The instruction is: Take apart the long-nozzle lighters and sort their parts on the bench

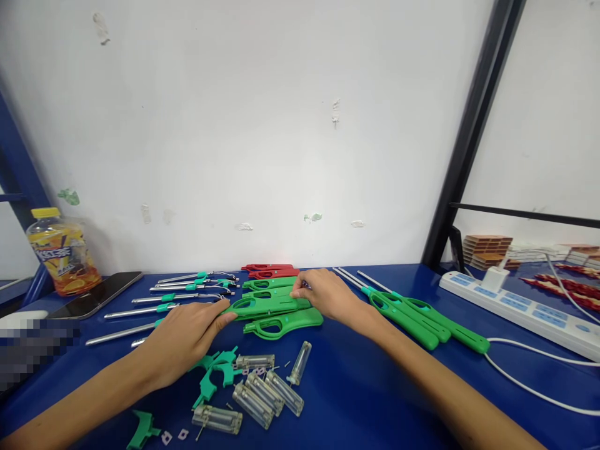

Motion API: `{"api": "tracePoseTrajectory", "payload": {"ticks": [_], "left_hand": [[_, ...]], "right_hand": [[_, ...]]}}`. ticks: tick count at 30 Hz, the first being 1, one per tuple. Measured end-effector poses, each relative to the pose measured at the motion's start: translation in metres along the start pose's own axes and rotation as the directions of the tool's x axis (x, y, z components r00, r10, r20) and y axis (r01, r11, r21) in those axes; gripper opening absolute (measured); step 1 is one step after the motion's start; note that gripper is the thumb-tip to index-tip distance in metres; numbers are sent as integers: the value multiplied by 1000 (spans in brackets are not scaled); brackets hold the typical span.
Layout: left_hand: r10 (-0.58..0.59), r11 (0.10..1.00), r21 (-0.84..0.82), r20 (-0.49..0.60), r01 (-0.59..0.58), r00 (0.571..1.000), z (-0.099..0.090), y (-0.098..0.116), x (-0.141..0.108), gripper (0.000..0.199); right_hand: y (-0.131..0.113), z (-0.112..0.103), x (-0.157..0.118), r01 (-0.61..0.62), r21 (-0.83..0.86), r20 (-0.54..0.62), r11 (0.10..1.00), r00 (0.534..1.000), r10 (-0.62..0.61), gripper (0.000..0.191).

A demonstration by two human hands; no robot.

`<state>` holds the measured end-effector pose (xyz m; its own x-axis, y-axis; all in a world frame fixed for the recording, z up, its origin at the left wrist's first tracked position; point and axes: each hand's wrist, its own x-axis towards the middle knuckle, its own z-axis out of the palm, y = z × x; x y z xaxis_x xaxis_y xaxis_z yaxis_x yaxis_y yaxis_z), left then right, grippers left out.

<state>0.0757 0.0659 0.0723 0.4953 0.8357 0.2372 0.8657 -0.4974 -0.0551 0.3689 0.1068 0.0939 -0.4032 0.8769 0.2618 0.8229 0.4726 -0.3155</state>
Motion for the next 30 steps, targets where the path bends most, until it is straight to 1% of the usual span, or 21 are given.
{"api": "tracePoseTrajectory", "payload": {"ticks": [5,9,19,23,30], "left_hand": [[-41,999,-35,-27,40,999,-1,0,0,49],[-57,998,-35,-42,55,998,-1,0,-1,48],[-56,998,-28,-77,54,995,3,-4,0,53],[-70,997,-27,-80,68,994,3,-4,1,53],[-74,996,-47,-86,71,994,2,-5,0,50]], "right_hand": [[1,-1,1,8,25,-61,1000,998,-6,18],[-1,-1,1,40,17,-98,999,994,-38,18],[-6,1,-2,155,-57,-148,986,976,-162,10],[-7,-1,-1,154,-66,-178,986,970,-164,10],[-11,-3,-1,110,-81,-209,991,970,-125,16]]}}
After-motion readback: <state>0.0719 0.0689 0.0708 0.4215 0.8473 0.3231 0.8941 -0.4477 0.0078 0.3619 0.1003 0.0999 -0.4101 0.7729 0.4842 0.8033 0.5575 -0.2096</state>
